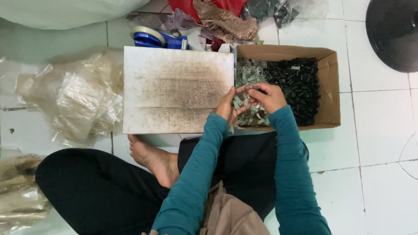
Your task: Sorting and arranging small metal brackets on a board before placing them into a storage box.
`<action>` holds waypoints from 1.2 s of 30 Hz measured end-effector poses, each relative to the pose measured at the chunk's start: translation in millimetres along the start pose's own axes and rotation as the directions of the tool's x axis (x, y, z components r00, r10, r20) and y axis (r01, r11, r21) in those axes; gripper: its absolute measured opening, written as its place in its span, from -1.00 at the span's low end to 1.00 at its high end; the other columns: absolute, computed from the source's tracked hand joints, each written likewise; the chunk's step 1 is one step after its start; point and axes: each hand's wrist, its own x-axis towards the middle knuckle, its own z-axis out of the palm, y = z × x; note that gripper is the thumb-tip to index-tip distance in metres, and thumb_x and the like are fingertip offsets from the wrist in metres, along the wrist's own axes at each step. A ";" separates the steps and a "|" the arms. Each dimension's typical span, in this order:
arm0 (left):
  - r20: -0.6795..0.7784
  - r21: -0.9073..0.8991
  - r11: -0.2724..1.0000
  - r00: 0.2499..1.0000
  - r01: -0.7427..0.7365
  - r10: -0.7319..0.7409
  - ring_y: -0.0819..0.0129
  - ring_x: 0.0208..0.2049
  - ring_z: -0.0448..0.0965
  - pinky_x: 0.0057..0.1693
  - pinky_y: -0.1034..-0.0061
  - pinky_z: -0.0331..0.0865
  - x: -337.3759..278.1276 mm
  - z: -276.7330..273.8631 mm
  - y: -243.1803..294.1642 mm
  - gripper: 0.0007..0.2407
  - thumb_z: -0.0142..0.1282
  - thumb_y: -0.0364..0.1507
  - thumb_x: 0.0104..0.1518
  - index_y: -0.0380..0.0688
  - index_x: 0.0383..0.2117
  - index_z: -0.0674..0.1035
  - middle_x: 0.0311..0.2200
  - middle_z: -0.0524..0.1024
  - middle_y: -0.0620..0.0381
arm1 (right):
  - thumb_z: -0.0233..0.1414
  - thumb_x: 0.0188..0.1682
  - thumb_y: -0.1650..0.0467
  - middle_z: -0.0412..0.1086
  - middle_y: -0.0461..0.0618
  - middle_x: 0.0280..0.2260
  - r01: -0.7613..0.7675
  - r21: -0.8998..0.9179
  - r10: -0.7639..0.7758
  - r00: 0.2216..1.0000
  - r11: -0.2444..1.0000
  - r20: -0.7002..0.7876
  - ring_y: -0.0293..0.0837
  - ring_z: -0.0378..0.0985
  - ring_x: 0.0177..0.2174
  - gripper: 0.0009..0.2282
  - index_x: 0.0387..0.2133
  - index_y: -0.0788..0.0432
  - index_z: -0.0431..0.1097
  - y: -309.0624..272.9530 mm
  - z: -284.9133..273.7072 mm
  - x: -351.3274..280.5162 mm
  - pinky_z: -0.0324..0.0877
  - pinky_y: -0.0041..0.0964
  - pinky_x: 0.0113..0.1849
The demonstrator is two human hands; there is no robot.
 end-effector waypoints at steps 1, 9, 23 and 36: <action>0.028 -0.037 0.999 1.000 0.006 -0.005 -0.23 -0.02 0.58 0.09 0.04 0.55 -3.4 0.1 2.4 -0.55 -0.12 -0.11 0.41 -0.20 0.18 0.52 0.20 0.34 -0.36 | 0.20 0.02 0.54 0.50 0.36 -0.42 0.011 0.026 -0.010 1.000 1.000 -0.018 -0.02 0.63 -0.48 -0.85 -0.16 0.36 0.55 2.8 -3.1 0.1 0.60 -0.25 -0.52; 0.138 -0.137 0.990 0.990 0.045 -0.026 -0.12 -0.02 0.64 0.14 0.00 0.55 12.0 -24.1 -9.7 -0.54 -0.04 -0.09 0.39 -0.23 0.16 0.53 0.03 0.55 -0.25 | 0.20 0.00 0.57 0.51 0.34 -0.38 0.039 0.105 -0.034 0.999 0.994 -0.042 0.02 0.65 -0.47 -0.84 -0.15 0.37 0.54 2.1 -4.5 -5.7 0.60 -0.27 -0.51; 0.234 -0.113 0.991 0.971 0.065 -0.036 0.03 -0.04 0.68 0.12 0.16 0.61 20.9 -36.1 -11.3 -0.60 -0.01 -0.25 0.37 -0.15 0.27 0.44 0.10 0.54 -0.18 | 0.16 -0.03 0.59 0.53 0.26 -0.46 0.033 -0.031 -0.028 0.988 0.999 0.150 -0.10 0.61 -0.55 -0.81 -0.14 0.38 0.55 -33.0 1.7 -27.6 0.50 -0.37 -0.58; 0.275 -0.139 0.988 0.961 0.063 -0.023 -0.23 0.07 0.56 0.19 -0.07 0.50 14.7 -32.2 -6.6 -0.59 -0.02 -0.23 0.40 -0.21 0.27 0.44 0.12 0.48 -0.34 | 0.14 -0.01 0.55 0.54 0.18 -0.44 0.010 -0.107 -0.001 0.997 0.994 0.082 -0.17 0.56 -0.58 -0.74 -0.03 0.23 0.53 -30.2 -12.5 -26.2 0.46 -0.41 -0.58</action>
